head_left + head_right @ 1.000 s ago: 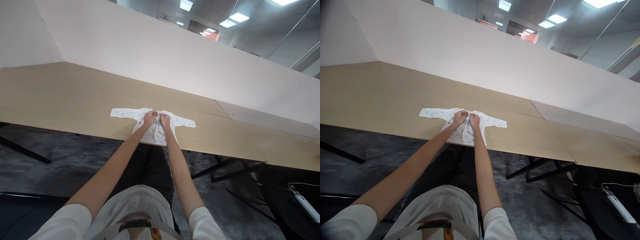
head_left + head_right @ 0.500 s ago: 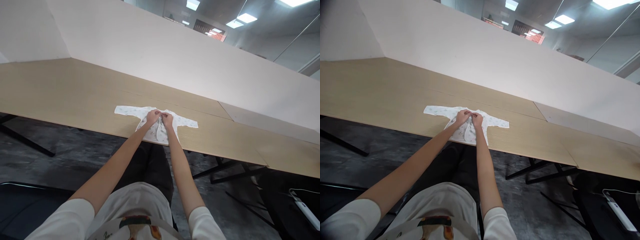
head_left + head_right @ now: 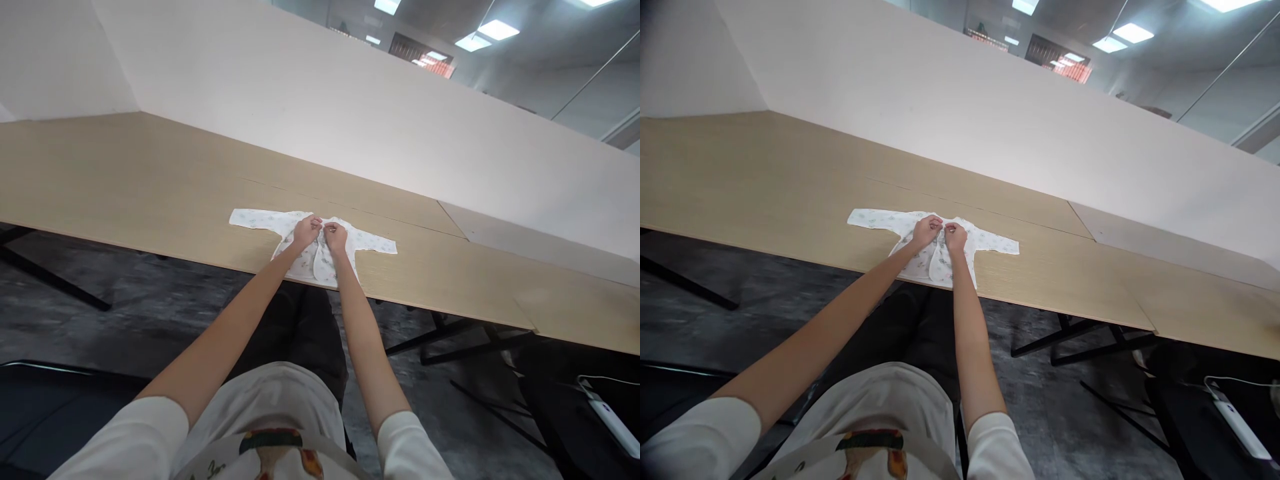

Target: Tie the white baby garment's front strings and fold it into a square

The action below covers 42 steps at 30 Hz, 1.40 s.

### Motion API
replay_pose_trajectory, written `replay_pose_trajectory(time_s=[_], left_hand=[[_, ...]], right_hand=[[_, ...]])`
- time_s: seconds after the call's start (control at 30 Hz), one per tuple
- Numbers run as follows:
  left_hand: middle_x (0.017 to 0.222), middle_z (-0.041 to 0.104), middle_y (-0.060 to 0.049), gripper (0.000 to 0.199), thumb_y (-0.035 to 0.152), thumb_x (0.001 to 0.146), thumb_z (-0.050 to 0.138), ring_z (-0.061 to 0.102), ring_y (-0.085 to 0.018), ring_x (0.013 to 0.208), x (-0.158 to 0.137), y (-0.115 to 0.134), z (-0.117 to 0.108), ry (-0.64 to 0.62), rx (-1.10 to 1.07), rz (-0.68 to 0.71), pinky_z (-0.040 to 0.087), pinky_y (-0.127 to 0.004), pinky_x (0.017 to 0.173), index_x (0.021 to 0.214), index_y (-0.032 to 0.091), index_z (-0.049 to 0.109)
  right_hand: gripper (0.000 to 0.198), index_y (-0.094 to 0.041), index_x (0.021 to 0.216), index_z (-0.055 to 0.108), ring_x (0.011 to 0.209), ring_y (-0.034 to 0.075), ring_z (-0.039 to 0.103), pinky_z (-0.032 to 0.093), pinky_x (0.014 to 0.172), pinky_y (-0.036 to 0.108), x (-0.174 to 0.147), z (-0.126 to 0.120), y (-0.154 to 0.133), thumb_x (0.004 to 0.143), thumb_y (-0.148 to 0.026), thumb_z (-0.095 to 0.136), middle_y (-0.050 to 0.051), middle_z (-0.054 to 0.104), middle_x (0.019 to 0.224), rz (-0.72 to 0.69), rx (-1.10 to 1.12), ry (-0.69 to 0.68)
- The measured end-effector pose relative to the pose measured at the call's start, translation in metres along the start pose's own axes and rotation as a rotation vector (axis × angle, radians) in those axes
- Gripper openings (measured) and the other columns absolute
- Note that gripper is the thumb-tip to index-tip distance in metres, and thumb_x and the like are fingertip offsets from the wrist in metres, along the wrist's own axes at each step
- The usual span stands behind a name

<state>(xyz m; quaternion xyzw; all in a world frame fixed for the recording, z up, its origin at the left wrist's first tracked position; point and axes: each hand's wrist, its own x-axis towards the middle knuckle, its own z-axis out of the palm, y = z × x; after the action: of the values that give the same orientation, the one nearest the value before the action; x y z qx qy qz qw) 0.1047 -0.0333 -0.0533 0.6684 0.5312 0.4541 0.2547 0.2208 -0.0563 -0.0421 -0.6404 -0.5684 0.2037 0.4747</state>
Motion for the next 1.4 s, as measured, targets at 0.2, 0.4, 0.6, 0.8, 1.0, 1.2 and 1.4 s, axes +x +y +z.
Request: replay_pose_trajectory(time_s=[0.2, 0.4, 0.6, 0.8, 1.0, 1.2, 1.4], left_hand=[[0.096, 0.074, -0.003, 0.02, 0.021, 0.081, 0.056, 0.067, -0.016, 0.091, 0.0, -0.001, 0.0, 0.002, 0.005, 0.021, 0.05, -0.027, 0.086, 0.097, 0.02, 0.066], [0.098, 0.074, -0.004, 0.022, 0.021, 0.081, 0.055, 0.067, -0.017, 0.093, -0.001, 0.001, -0.001, -0.01, 0.0, 0.015, 0.05, -0.028, 0.086, 0.098, 0.02, 0.067], [0.098, 0.074, -0.006, 0.022, 0.022, 0.08, 0.056, 0.066, -0.018, 0.093, 0.0, -0.001, 0.0, -0.018, -0.022, 0.034, 0.051, -0.03, 0.088, 0.096, 0.019, 0.069], [0.096, 0.073, -0.005, 0.019, 0.021, 0.081, 0.054, 0.067, -0.016, 0.089, 0.002, -0.006, 0.002, -0.023, -0.039, 0.084, 0.052, -0.028, 0.085, 0.095, 0.018, 0.067], [0.099, 0.073, -0.005, 0.022, 0.018, 0.081, 0.052, 0.066, -0.017, 0.093, 0.001, -0.005, 0.002, 0.001, 0.022, 0.052, 0.051, -0.028, 0.086, 0.097, 0.019, 0.068], [0.099, 0.074, -0.006, 0.027, 0.012, 0.08, 0.051, 0.066, -0.019, 0.093, 0.001, 0.0, 0.001, 0.053, 0.169, -0.035, 0.049, -0.03, 0.087, 0.097, 0.019, 0.071], [0.096, 0.074, -0.01, 0.029, 0.011, 0.075, 0.054, 0.066, -0.025, 0.095, -0.002, 0.007, -0.013, -0.045, 0.331, -0.027, 0.049, -0.035, 0.089, 0.093, 0.018, 0.075]], right_hand=[[0.024, -0.015, 0.086, 0.069, 0.079, 0.017, 0.063, 0.048, 0.081, 0.026, 0.0, 0.002, -0.002, 0.075, -0.016, 0.049, 0.005, 0.072, 0.09, -0.007, 0.028, 0.043], [0.03, -0.016, 0.093, 0.068, 0.079, 0.016, 0.062, 0.047, 0.081, 0.026, 0.001, 0.003, 0.001, 0.075, -0.015, 0.044, 0.004, 0.071, 0.091, -0.017, 0.012, 0.041], [0.032, -0.017, 0.099, 0.064, 0.078, 0.015, 0.06, 0.047, 0.078, 0.024, 0.004, 0.007, 0.007, 0.074, -0.016, 0.044, 0.001, 0.067, 0.084, -0.052, 0.023, 0.016], [0.027, -0.019, 0.096, 0.058, 0.078, 0.014, 0.06, 0.046, 0.077, 0.024, 0.003, 0.008, 0.008, 0.072, -0.016, 0.046, 0.0, 0.063, 0.083, -0.043, 0.066, 0.009], [0.026, -0.018, 0.095, 0.058, 0.079, 0.015, 0.06, 0.046, 0.078, 0.024, 0.002, 0.005, 0.004, 0.071, -0.017, 0.05, 0.001, 0.064, 0.084, 0.026, 0.096, 0.022], [0.023, -0.016, 0.081, 0.069, 0.085, 0.018, 0.065, 0.047, 0.087, 0.028, 0.006, 0.004, 0.006, 0.075, -0.014, 0.048, 0.007, 0.072, 0.09, 0.004, -0.05, -0.041], [0.032, -0.017, 0.082, 0.074, 0.09, 0.02, 0.066, 0.047, 0.093, 0.032, 0.006, 0.008, 0.009, 0.075, -0.009, 0.044, 0.007, 0.074, 0.09, -0.061, -0.179, -0.068]])
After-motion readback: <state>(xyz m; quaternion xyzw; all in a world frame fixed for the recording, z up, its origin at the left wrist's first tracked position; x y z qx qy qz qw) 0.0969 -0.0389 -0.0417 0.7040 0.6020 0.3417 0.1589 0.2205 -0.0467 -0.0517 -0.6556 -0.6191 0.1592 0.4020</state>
